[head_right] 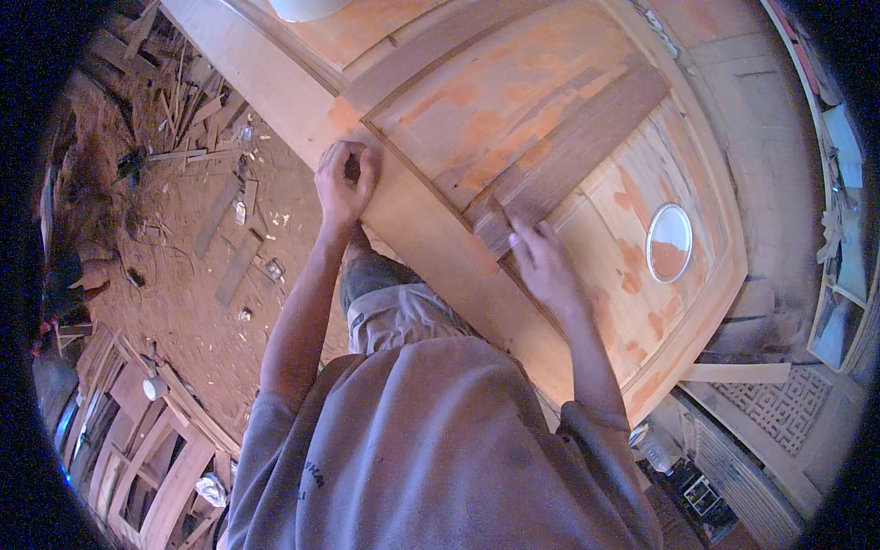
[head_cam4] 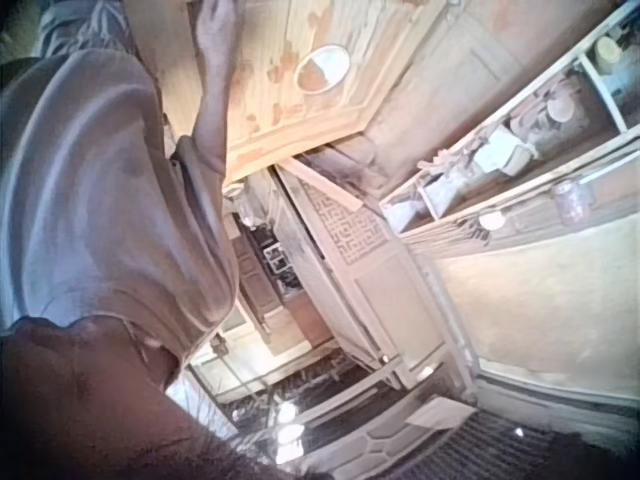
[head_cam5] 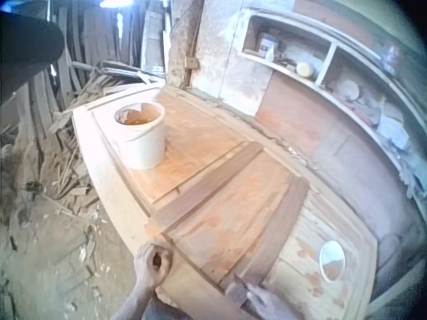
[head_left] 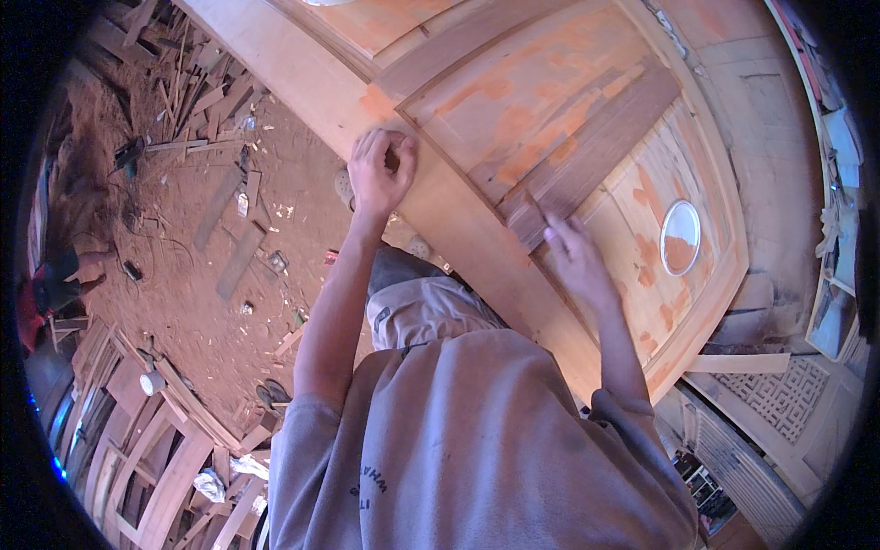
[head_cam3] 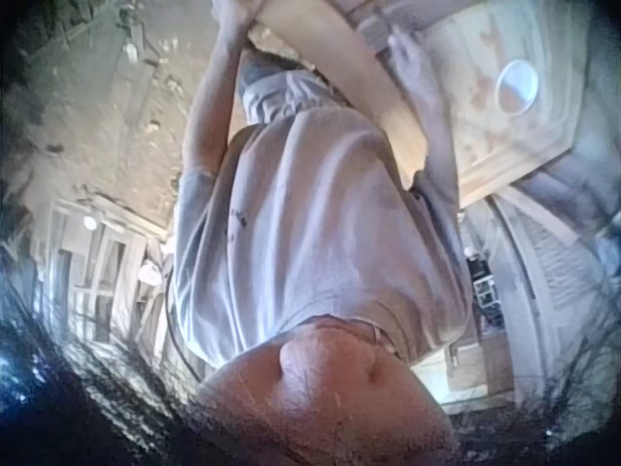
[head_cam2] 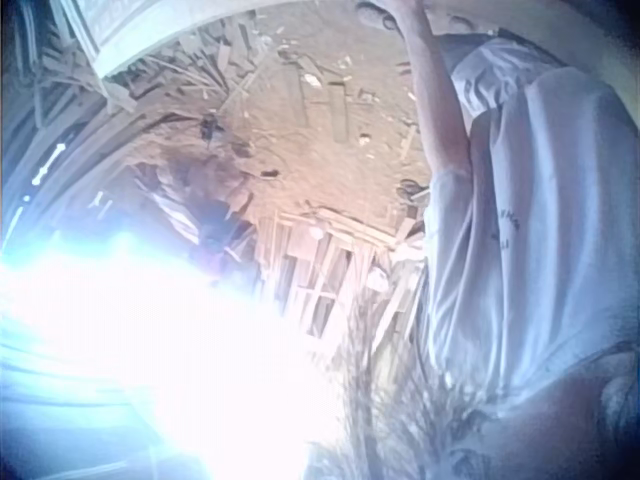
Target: The person applies wood putty to the panels and grooves of a large wooden door using a putty knife, frequently reaching into a bucket to scoop more material.
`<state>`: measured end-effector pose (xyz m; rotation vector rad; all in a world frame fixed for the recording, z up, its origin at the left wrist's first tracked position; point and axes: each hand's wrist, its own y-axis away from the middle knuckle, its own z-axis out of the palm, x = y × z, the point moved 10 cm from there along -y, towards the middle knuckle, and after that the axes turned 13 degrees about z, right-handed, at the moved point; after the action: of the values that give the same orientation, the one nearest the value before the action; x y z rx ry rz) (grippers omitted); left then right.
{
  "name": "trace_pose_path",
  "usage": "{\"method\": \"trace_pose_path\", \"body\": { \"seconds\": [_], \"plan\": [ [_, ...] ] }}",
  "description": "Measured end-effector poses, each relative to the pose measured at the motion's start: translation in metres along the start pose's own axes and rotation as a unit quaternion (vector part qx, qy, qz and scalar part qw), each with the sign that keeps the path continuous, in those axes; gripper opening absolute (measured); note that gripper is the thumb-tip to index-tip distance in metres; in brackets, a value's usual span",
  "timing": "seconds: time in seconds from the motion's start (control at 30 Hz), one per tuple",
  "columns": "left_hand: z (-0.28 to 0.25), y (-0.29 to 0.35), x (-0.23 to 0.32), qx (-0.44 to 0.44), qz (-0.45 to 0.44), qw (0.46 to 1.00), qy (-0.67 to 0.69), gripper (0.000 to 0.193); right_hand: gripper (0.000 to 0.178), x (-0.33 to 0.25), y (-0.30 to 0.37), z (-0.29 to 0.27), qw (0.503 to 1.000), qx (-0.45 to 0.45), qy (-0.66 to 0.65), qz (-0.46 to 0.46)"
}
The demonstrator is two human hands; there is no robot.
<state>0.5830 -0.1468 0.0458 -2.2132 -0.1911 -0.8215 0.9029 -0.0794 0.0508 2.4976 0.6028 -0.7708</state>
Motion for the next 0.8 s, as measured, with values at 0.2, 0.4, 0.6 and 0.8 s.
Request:
{"method": "trace_pose_path", "body": {
  "seconds": [0.2,0.4,0.6,0.8],
  "plan": [
    [0.000,0.000,0.000,0.002,-0.007,1.000,-0.002,0.011,0.049,-0.012,0.014,0.025,0.989,0.008,0.115,0.095],
    [-0.001,0.000,-0.001,0.003,-0.003,1.000,-0.010,0.013,0.052,-0.010,0.005,0.031,0.989,0.006,0.122,0.084],
    [-0.002,-0.001,-0.001,0.008,-0.005,1.000,-0.002,0.014,0.051,-0.018,0.001,0.029,0.985,-0.014,0.147,0.089],
    [0.001,0.000,-0.002,-0.002,-0.006,1.000,-0.005,0.013,0.047,-0.018,0.001,0.034,0.988,-0.028,0.130,0.083]
  ]
}}
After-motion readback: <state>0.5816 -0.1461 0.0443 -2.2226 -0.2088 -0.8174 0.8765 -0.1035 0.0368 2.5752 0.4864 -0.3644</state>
